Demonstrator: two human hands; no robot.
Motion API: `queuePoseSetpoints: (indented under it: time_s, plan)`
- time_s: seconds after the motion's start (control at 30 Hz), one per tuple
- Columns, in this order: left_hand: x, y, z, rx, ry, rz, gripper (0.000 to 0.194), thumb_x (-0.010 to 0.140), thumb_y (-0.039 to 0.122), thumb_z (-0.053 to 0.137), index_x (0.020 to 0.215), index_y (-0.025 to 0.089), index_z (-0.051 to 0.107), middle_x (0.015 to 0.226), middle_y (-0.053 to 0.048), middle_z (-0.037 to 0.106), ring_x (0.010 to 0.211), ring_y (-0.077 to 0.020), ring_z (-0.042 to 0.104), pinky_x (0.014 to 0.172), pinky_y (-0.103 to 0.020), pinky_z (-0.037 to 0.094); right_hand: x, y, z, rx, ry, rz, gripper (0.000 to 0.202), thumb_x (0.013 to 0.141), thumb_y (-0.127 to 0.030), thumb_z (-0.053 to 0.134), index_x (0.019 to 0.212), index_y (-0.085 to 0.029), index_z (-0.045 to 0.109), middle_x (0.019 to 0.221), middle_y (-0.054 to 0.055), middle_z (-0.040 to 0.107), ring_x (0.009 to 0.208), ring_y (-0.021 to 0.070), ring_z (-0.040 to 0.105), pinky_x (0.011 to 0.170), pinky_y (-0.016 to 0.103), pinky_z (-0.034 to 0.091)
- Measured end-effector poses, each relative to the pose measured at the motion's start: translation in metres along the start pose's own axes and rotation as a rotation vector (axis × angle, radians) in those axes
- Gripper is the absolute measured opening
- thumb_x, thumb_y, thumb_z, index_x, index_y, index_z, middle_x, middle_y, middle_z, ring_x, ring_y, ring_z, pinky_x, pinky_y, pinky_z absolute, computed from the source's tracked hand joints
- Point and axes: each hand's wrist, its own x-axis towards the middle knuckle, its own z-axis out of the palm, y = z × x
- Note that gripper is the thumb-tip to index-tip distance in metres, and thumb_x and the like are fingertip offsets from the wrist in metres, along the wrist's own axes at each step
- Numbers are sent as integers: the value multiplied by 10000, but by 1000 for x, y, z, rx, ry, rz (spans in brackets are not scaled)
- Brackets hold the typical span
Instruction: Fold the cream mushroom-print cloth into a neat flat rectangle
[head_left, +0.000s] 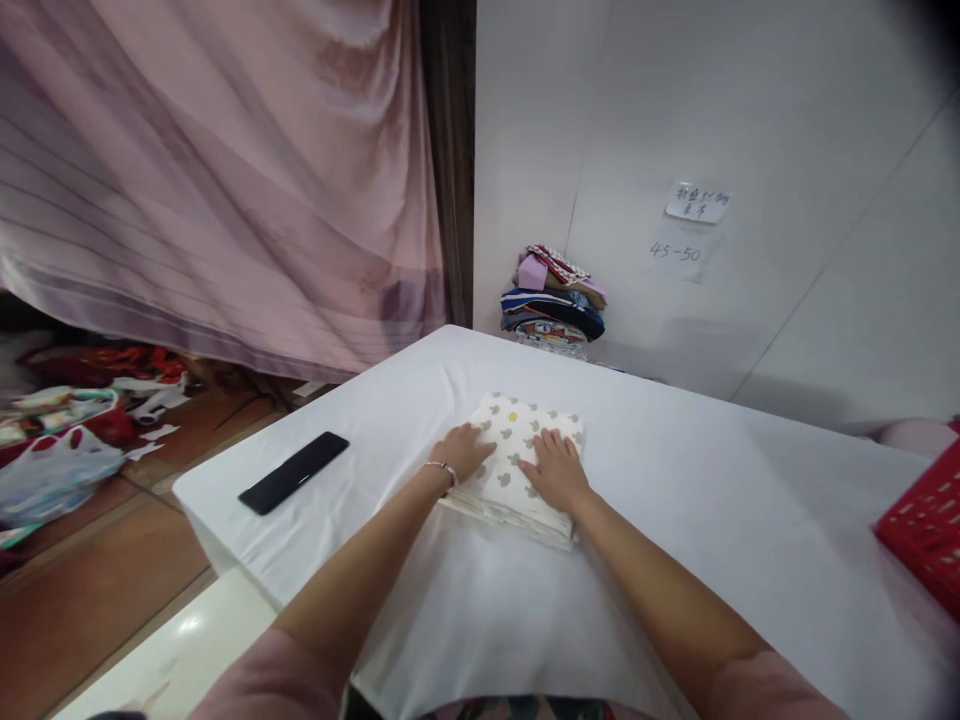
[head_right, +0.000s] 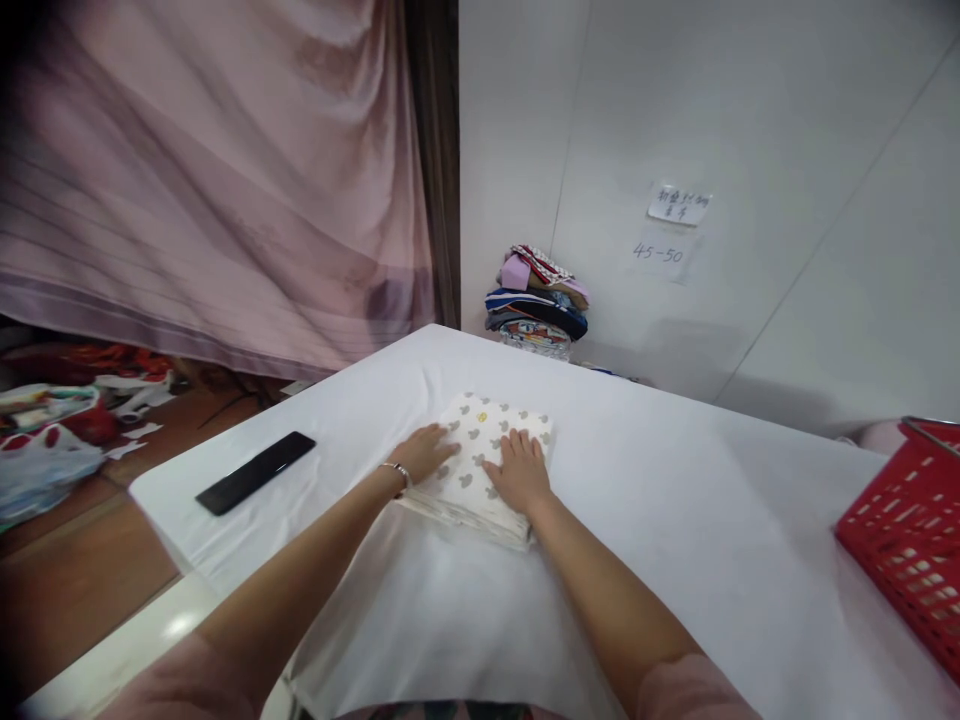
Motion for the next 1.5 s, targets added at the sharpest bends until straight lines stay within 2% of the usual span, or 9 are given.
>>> queuePoseSetpoints:
  time_s: [0.3, 0.5, 0.63, 0.77, 0.9, 1.03, 1.1, 1.23, 1.5]
  plan:
    - [19, 6, 19, 21, -34, -64, 605, 856, 517, 347, 1396, 247, 305, 1527, -58, 169, 1358, -304, 236, 1037, -504, 275, -7, 3, -2, 38, 87, -33, 539, 913, -478, 325, 1321, -145, 440, 1473, 128, 303, 1385, 269, 169, 1105, 442, 108]
    - [26, -5, 15, -40, 0, -91, 558, 844, 489, 390, 1354, 264, 364, 1489, -95, 272, 1291, -322, 360, 983, -479, 337, -12, 32, 19, 265, 270, 196, 511, 867, -414, 411, 1321, -183, 460, 1500, 102, 233, 1382, 288, 174, 1071, 457, 253]
    - [28, -4, 5, -10, -38, -195, 556, 874, 438, 336, 1370, 187, 323, 1324, -172, 476, 1216, -315, 458, 941, -435, 376, -11, 45, 22, 353, 241, 217, 535, 871, -414, 373, 1350, -183, 432, 1494, 90, 250, 1367, 241, 245, 1063, 394, 300]
    - [2, 3, 12, -16, -95, -196, 517, 859, 362, 388, 1329, 150, 357, 1233, -195, 530, 1081, -287, 572, 884, -395, 424, -6, 61, -3, 190, 126, 87, 460, 892, -301, 333, 1312, -183, 479, 1481, 114, 286, 1301, 233, 376, 1035, 388, 315]
    - [-44, 1, 37, -193, -35, -100, 623, 797, 457, 511, 1340, 202, 343, 1269, -166, 521, 1005, -261, 605, 832, -363, 466, 4, 83, -34, -3, -34, 33, 429, 908, -254, 316, 1304, -256, 481, 1413, 93, 417, 1264, 252, 415, 1029, 521, 249]
    - [-67, -2, 43, -368, 28, -111, 638, 807, 472, 510, 1359, 210, 326, 1238, -120, 554, 927, -208, 627, 802, -317, 484, 6, 75, -45, -133, 39, 4, 419, 889, -250, 367, 1286, -218, 500, 1438, 115, 372, 1333, 286, 295, 1021, 496, 260]
    - [-64, 5, 35, -335, 99, -124, 638, 819, 456, 497, 1369, 184, 319, 1317, -139, 487, 1040, -230, 587, 871, -338, 461, 3, 59, -41, -117, 114, -71, 437, 904, -310, 365, 1314, -201, 469, 1478, 116, 295, 1364, 287, 224, 1033, 469, 259]
    - [-40, 29, 24, -136, 201, 22, 630, 833, 432, 493, 1368, 141, 336, 1478, -149, 274, 1358, -275, 254, 1075, -412, 279, -9, 35, -20, -58, 90, -185, 526, 924, -457, 328, 1380, -202, 385, 1496, 102, 258, 1382, 274, 179, 1075, 470, 201]
    - [-14, 37, 47, -84, 38, 29, 647, 838, 527, 431, 1353, 138, 388, 1513, -123, 190, 1400, -294, 103, 1118, -475, 184, -16, 40, 2, -84, 24, -146, 555, 934, -502, 275, 1393, -205, 368, 1486, 78, 287, 1383, 243, 191, 1106, 465, 136]
